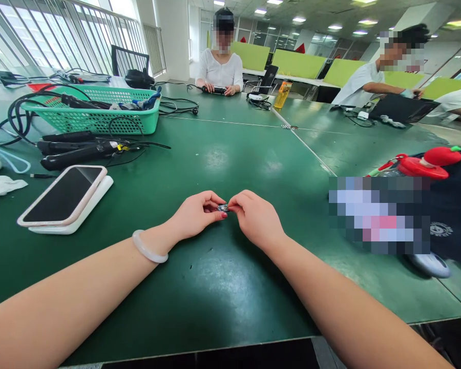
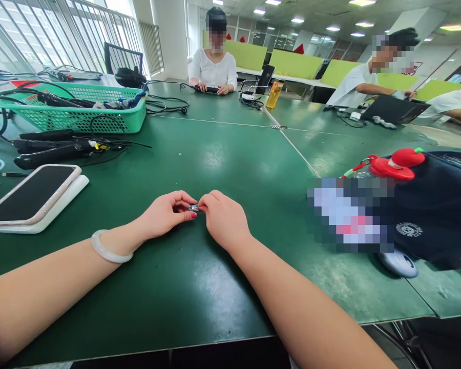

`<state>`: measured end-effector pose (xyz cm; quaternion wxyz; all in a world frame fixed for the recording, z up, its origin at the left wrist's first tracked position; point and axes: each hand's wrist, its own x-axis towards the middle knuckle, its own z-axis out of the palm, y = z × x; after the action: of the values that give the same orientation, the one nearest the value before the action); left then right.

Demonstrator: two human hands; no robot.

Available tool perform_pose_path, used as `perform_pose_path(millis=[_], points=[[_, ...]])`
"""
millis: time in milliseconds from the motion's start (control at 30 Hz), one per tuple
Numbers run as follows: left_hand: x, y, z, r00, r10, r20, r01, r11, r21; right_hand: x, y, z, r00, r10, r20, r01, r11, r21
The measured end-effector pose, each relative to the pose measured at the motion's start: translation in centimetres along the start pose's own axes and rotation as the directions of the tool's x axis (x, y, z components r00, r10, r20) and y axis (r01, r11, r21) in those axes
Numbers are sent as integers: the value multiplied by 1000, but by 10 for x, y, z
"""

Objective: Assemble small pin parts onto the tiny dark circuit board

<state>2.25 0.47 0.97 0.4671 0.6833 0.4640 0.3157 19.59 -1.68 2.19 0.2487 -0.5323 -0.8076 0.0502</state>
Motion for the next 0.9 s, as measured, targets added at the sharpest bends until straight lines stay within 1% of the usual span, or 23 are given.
perform_pose_path(millis=[333, 500, 700, 900], points=[[1, -4, 0, 999, 31, 42, -32, 999, 4, 0, 2, 3, 999, -25, 31, 27, 999, -39], [1, -4, 0, 999, 39, 0, -39, 999, 16, -1, 2, 2, 1000, -23, 17, 24, 999, -23], [3, -7, 0, 997, 53, -52, -57, 995, -78, -1, 4, 2, 1000, 18, -10, -18, 1000, -11], [2, -4, -2, 995, 71, -64, -79, 988, -133, -2, 0, 1, 1000, 9, -28, -8, 1000, 17]])
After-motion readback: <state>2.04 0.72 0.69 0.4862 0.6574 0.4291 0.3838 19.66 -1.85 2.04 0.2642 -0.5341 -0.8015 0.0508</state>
